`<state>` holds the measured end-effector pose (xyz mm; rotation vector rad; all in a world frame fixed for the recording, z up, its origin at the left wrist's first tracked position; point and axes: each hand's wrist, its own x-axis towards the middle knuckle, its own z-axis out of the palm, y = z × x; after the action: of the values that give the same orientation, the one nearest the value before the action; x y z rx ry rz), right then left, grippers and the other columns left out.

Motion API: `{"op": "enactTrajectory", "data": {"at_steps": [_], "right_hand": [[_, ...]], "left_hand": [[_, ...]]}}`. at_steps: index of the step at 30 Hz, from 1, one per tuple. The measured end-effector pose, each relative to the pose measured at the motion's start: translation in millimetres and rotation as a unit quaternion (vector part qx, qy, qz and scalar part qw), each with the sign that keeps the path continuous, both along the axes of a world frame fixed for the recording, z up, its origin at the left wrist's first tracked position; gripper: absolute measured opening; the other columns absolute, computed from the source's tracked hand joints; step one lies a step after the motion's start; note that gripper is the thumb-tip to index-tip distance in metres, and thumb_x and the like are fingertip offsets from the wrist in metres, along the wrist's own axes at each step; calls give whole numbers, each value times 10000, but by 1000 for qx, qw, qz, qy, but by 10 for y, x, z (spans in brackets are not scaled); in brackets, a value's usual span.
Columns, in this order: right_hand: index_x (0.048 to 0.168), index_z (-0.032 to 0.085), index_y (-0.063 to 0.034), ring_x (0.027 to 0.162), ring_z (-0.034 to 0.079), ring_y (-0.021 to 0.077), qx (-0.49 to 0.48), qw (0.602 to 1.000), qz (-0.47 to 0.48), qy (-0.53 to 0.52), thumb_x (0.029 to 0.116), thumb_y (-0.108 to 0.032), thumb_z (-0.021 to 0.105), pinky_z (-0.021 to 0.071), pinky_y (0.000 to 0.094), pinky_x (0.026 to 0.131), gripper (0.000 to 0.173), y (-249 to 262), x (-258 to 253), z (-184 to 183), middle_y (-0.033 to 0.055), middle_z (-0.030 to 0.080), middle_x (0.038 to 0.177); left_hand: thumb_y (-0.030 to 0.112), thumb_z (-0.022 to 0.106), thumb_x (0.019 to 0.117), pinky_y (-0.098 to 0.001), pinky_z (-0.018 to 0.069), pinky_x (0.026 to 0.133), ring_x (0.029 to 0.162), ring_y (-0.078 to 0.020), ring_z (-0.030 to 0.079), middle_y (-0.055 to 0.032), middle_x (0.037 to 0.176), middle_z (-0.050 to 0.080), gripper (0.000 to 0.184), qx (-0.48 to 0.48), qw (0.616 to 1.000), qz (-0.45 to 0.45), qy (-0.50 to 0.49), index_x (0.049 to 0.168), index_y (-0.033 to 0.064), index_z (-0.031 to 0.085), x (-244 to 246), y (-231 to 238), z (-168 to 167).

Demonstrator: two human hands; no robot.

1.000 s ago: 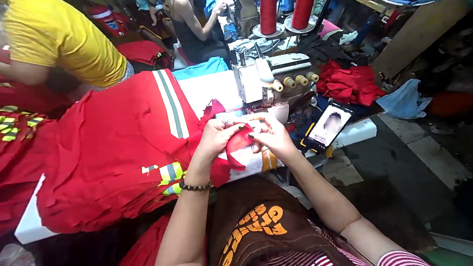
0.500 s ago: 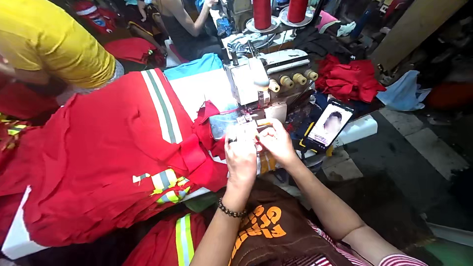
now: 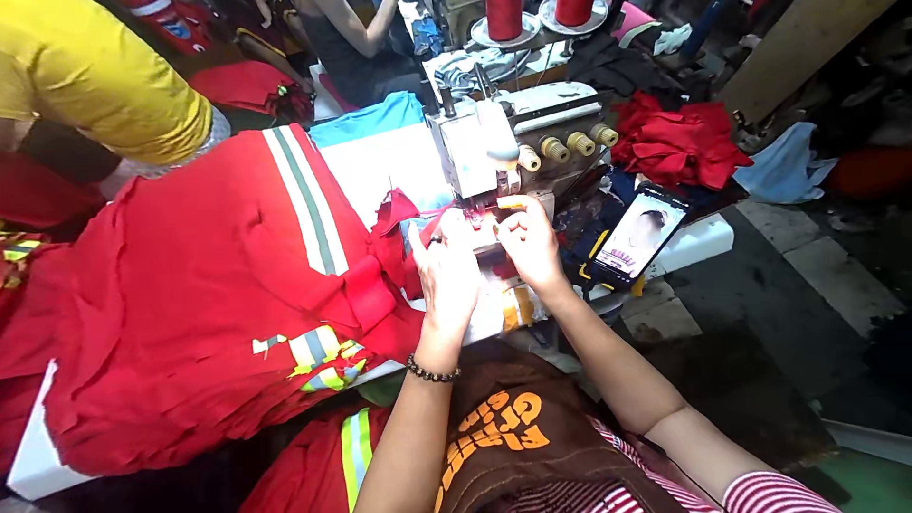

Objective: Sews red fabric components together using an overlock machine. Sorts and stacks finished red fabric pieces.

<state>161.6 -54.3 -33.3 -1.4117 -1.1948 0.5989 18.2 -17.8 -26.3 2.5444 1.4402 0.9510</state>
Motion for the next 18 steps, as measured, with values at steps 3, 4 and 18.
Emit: {"op": "enactTrajectory", "data": {"at_steps": [3,4,18], "right_hand": [[1396,501,-146,549,550,176,-11,1000,-10,-13,1006,-82,596,476,307,454,406,17,1,9,79,634,827],[1406,501,-151,557,556,173,-15,1000,-12,-24,1015,-99,583,483,310,461,403,2,4,9,75,636,839],[1329,611,-129,653,612,116,-51,997,11,-65,989,-62,579,557,322,614,349,-346,151,-117,41,677,903]], "left_hand": [[57,438,1044,-706,186,1178,1127,-425,647,-267,1169,657,436,-29,999,-4,45,1463,-61,410,-64,100,95],[75,419,1059,-700,210,1171,1111,-435,649,-290,1151,650,459,-35,997,6,70,1488,-78,358,-61,164,151],[207,553,1053,-561,435,1052,1270,-357,564,-150,1310,639,275,70,987,133,-63,1273,79,656,-702,76,225]]}}
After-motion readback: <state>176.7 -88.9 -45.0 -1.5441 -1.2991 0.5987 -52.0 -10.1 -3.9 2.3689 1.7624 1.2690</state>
